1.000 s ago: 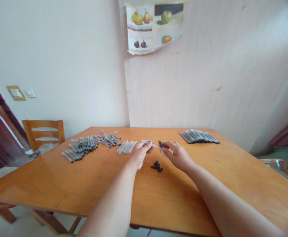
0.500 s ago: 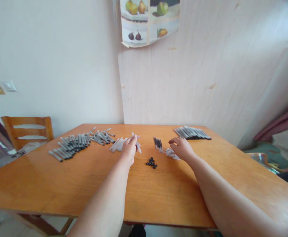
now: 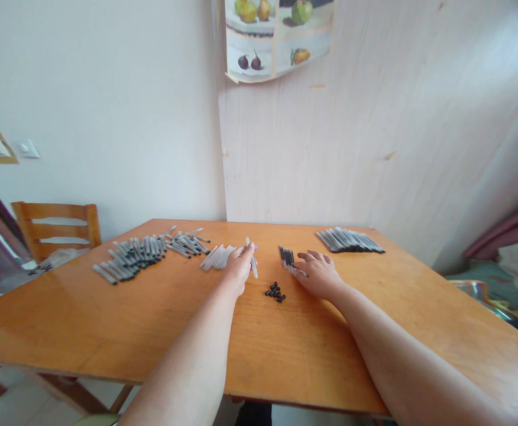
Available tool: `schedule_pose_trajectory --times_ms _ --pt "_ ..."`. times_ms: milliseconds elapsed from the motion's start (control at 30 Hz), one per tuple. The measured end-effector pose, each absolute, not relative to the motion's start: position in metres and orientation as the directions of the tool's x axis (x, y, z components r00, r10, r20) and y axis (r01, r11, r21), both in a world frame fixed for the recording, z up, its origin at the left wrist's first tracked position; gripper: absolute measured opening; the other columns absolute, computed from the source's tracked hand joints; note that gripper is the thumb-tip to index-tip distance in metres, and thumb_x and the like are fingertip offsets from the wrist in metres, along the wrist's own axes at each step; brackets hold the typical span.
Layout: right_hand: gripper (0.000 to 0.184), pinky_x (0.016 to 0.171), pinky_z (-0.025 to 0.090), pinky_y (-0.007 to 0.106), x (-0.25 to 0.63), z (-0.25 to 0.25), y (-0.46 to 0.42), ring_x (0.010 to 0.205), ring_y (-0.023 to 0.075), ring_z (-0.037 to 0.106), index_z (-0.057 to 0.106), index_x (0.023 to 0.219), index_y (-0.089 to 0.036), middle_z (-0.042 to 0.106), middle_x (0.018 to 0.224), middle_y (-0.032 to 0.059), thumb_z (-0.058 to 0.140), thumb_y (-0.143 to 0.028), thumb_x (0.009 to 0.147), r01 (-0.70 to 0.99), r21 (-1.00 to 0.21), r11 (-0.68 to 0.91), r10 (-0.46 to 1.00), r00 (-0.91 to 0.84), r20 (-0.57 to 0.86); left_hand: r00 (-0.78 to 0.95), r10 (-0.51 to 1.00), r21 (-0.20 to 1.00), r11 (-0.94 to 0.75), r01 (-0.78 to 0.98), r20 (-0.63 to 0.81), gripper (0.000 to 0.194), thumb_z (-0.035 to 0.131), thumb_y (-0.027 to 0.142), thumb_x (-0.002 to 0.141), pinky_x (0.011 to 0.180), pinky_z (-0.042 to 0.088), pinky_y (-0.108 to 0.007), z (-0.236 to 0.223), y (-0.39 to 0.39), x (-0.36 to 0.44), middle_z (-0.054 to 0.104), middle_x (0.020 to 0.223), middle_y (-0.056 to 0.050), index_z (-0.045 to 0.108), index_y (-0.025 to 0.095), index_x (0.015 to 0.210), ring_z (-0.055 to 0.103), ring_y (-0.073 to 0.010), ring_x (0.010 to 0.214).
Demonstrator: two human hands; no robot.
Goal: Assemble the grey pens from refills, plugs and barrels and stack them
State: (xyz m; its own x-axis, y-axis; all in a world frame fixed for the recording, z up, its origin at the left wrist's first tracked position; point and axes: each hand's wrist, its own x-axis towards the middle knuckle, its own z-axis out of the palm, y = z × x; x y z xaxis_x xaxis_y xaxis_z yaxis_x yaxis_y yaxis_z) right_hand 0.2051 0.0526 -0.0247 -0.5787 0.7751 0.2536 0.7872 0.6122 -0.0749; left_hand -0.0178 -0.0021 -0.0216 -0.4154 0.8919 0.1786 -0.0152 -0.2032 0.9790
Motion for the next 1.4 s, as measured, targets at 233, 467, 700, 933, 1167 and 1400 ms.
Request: schedule_pose_trajectory --times_ms 233,467,700,933,1167,1400 --pt "0.037 0.102 0.019 0.056 0.202 -0.026 0.048 0.13 0.0316 0.033 0.067 0.116 -0.035 0.053 0.135 0.0049 0.041 -0.039 0.09 0.773 -0.081 0.629 0.766 -0.6 0.231 -0.42 0.892 0.983 -0.182 0.003 0.166 0.049 0.059 0.059 0.075 0.044 0.032 -0.02 -0.023 -0.001 -0.019 0.055 0.055 0.0 0.063 0.013 0.089 0.047 -0.009 0.046" --pt "0.028 0.1 0.026 0.044 0.204 -0.023 0.049 0.117 0.0254 0.044 0.072 0.098 -0.034 0.062 0.122 0.0008 0.049 -0.03 0.084 0.745 -0.193 0.638 0.76 -0.568 0.316 -0.416 0.895 0.985 -0.174 0.003 0.16 0.05 0.06 0.06 0.073 0.045 0.033 -0.02 -0.021 -0.003 -0.018 0.055 0.055 0.001 0.064 0.013 0.09 0.047 -0.0088 0.047" --pt "0.021 0.094 0.028 0.039 0.201 -0.023 0.048 0.109 0.0245 0.047 0.071 0.09 -0.027 0.065 0.108 0.0047 0.052 -0.031 0.082 0.786 -0.2 0.585 0.794 -0.507 0.335 -0.422 0.89 0.983 -0.185 0.012 0.173 0.048 0.061 0.059 0.073 0.046 0.033 -0.021 -0.018 -0.004 -0.016 0.055 0.054 0.001 0.064 0.014 0.088 0.047 -0.0093 0.047" --pt "0.029 0.09 0.028 0.042 0.194 -0.019 0.036 0.108 0.0278 0.046 0.069 0.085 -0.024 0.062 0.108 0.0085 0.051 -0.046 0.085 0.787 -0.119 0.605 0.773 -0.544 0.326 -0.431 0.883 0.982 -0.185 0.042 0.185 0.045 0.061 0.059 0.072 0.047 0.034 -0.022 -0.018 -0.005 -0.013 0.055 0.053 0.0 0.062 0.015 0.08 0.048 -0.0098 0.047" --pt "0.028 0.088 0.029 0.042 0.188 -0.019 0.034 0.107 0.0285 0.046 0.068 0.085 -0.022 0.061 0.102 0.0097 0.053 -0.046 0.082 0.812 -0.105 0.574 0.802 -0.532 0.271 -0.425 0.886 0.981 -0.189 0.035 0.185 0.042 0.061 0.057 0.074 0.048 0.034 -0.022 -0.021 -0.002 -0.013 0.055 0.054 0.0 0.061 0.016 0.077 0.047 -0.0092 0.047" --pt "0.027 0.085 0.03 0.04 0.188 -0.015 0.029 0.105 0.0285 0.046 0.069 0.086 -0.019 0.062 0.104 0.0129 0.047 -0.036 0.085 0.845 -0.061 0.531 0.832 -0.507 0.224 -0.417 0.89 0.981 -0.188 0.036 0.186 0.042 0.06 0.057 0.074 0.048 0.034 -0.022 -0.019 -0.003 -0.012 0.056 0.054 -0.001 0.061 0.016 0.077 0.048 -0.0098 0.047"
